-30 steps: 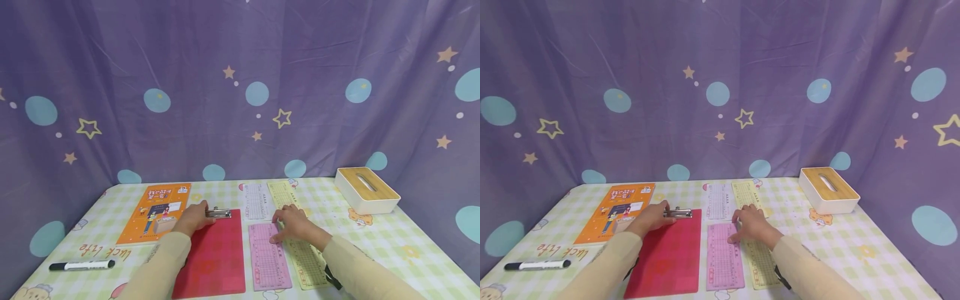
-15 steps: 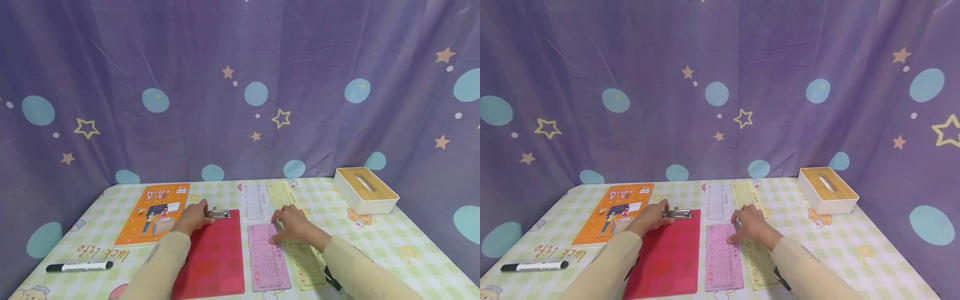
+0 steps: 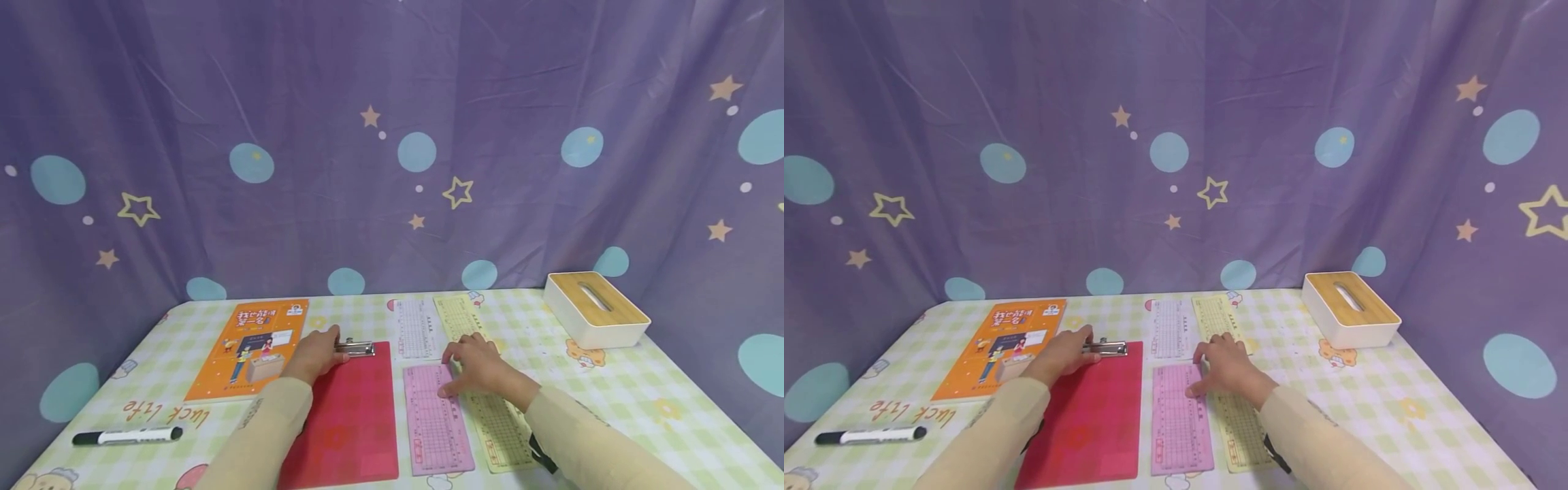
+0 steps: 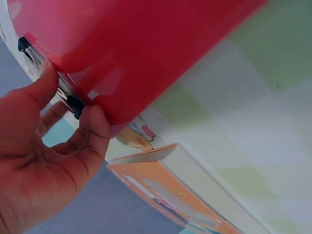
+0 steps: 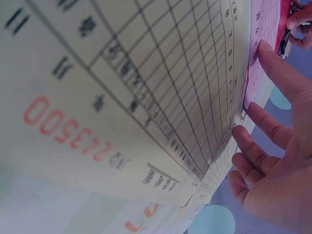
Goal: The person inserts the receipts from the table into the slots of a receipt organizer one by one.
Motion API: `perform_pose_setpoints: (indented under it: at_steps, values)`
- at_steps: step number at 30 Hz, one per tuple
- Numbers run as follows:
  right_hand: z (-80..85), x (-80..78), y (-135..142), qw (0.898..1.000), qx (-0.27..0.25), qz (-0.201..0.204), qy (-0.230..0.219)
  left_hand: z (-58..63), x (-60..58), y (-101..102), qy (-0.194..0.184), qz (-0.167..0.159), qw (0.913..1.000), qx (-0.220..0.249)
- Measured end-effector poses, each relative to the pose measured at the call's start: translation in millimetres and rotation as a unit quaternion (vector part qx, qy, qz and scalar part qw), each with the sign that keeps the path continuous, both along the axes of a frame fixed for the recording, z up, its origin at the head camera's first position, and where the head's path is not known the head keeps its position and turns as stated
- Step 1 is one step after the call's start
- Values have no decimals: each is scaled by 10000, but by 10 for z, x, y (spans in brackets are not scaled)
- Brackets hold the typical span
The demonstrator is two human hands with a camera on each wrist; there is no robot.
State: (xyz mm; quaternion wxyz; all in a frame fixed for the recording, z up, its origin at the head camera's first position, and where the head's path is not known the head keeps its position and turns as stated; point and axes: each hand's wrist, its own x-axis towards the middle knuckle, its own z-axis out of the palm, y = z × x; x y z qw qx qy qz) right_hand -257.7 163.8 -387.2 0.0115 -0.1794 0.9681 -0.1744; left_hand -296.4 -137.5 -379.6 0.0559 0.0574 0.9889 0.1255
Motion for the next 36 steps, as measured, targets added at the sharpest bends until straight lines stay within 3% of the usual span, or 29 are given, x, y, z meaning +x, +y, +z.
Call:
perform_pose_setpoints:
  at_steps: [7, 23, 36]
  values:
    - [-6, -5, -11, 10000, 45, -63, -57, -8, 13, -9, -65, 18, 9998, 206]
    - [-25, -25, -14, 9999, 35, -108, -101, -115, -40, -132, 904, -691, 9931, 290]
    - [-1, -31, -10, 9998, 122, -61, -127, -140, -88, -144, 965, -521, 9932, 399]
